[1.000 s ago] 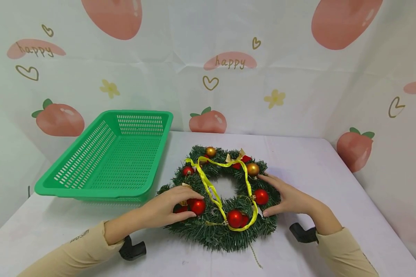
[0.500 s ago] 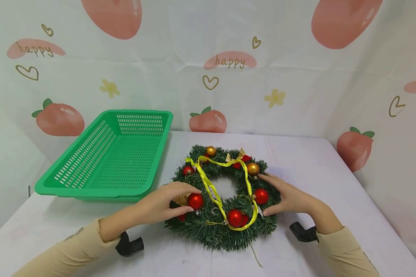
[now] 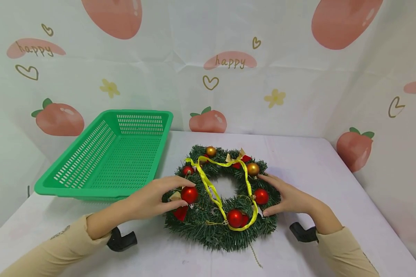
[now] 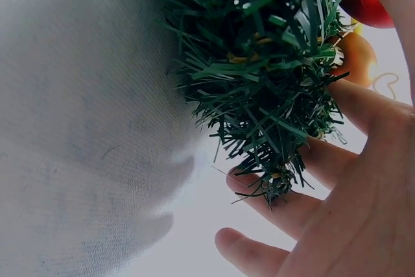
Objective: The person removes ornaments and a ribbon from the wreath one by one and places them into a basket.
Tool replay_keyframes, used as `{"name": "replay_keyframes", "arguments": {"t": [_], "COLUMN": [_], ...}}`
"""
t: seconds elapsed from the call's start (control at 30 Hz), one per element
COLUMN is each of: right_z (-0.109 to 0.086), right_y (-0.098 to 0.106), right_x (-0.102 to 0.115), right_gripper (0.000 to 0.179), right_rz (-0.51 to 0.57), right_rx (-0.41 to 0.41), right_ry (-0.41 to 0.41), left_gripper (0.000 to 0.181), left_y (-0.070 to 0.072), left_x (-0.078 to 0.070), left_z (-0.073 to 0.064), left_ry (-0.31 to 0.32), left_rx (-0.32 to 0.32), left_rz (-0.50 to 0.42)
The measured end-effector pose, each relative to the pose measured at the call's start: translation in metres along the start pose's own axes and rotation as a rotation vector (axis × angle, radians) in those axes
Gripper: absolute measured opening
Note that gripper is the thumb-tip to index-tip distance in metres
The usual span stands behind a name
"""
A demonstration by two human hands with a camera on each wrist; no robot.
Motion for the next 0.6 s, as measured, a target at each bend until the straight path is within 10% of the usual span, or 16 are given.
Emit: {"name": "replay_keyframes", "arguments": {"t": [0.6], "right_z": [0.000], "right_y": [0.000], "right_x": [0.000], "right_gripper": [0.098], "right_rz": [0.001], "right_rx": [0.005], "right_ry": [-0.008], "left_gripper": [0.045], "left_y": [0.046], "left_x": [-0.002], "left_z": [0.009], "left_ry": [-0.144], "left_rx": [-0.178], "left_rz": [0.045]}}
Point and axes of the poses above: each hand's wrist, its own z-axis towards the middle knuckle, its own y-axis out of the back of the hand, x = y × z, the point moved 3 cm from there along z, towards the middle knuckle, and after that the axes turned 11 degrees about -x, right-handed, at the moved point
